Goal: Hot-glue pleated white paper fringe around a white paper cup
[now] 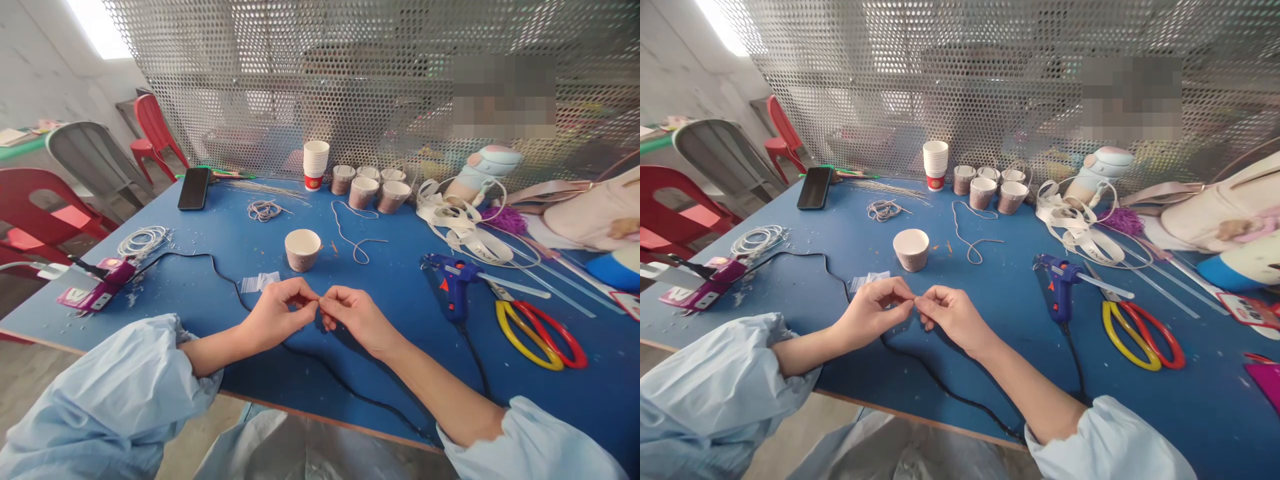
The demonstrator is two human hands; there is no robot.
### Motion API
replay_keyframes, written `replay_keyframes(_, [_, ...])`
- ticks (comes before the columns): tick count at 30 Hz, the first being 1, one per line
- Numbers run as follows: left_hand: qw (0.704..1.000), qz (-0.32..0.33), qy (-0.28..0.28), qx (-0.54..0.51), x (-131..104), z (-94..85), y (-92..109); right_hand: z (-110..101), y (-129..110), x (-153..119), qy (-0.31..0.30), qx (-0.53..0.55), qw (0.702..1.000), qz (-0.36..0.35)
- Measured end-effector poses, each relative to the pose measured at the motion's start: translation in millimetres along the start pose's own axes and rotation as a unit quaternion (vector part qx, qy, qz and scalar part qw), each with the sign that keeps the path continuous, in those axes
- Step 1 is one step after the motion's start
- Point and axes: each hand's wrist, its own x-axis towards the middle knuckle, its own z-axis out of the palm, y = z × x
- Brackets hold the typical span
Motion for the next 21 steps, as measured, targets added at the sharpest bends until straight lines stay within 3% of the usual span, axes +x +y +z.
replay_keyframes(4, [0.999,0.003,0.001,0.052,-2,0.2,-5,-1,-3,-2,0.022,-0.092,0.995,-0.032])
replay_keyframes(7, [0.997,0.013,-0.008,0.070,-3,-0.6,-5,0,-3,-1,0.018,-0.097,0.995,-0.027])
replay_keyframes(14, [0.999,-0.013,-0.029,0.014,1,-3.6,-1,0,6,2,-0.068,0.107,0.988,0.086])
replay_keyframes(19, [0.990,-0.054,-0.037,-0.129,4,-9.4,-7,-2,3,0,-0.084,0.171,0.976,0.105])
replay_keyframes(21, [0.988,-0.048,-0.054,-0.135,4,-10.9,-9,-2,2,0,-0.085,0.177,0.975,0.104])
